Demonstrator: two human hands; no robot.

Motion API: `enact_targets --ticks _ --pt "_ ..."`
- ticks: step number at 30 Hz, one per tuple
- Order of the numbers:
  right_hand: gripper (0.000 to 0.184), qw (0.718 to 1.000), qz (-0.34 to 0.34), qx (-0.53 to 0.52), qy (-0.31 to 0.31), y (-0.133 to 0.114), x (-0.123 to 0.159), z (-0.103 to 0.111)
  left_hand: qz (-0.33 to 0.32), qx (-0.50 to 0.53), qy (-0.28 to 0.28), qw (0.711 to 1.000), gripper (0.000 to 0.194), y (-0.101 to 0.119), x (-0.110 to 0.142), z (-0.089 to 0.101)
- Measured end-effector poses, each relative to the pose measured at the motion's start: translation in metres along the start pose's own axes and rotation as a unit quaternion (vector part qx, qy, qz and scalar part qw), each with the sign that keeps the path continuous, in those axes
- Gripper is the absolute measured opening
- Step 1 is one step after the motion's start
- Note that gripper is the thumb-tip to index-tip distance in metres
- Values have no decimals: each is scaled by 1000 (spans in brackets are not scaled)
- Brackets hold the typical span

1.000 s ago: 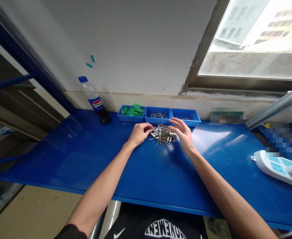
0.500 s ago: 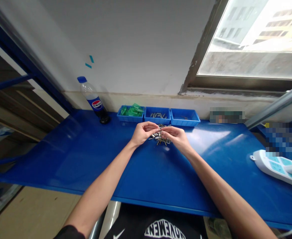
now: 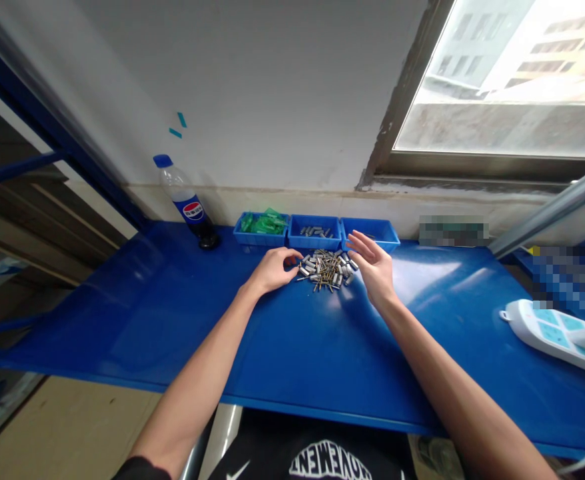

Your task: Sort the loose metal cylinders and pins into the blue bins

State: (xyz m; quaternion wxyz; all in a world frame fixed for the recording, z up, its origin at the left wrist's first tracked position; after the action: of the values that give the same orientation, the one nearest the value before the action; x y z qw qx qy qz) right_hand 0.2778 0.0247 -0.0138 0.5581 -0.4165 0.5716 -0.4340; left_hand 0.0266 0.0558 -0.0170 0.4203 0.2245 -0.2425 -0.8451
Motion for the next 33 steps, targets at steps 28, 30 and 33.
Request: enact_targets --ticks 28,30,33 --pt "42 984 -40 58 -164 -4 12 -33 -36 229 96 968 18 34 -2 -9" --pt "43 982 -43 47 -180 -4 13 -36 -59 213 77 972 15 38 -2 -11" --pt "39 977 -61 27 -201 -1 15 -41 -88 203 50 974 9 43 -2 -14"
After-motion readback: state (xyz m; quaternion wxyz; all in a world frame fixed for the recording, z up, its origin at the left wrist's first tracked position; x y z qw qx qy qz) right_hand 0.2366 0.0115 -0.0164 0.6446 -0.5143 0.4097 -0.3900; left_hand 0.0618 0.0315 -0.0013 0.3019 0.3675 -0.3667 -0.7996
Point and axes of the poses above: each hand's wrist, its own x-axis away from the middle knuckle, its own z-axis out of the back of the hand, y = z × x, the point moved 5 cm from there along -x, towards the middle knuckle, and after that the axes turned 11 degrees about -y, right-handed, at the moved point
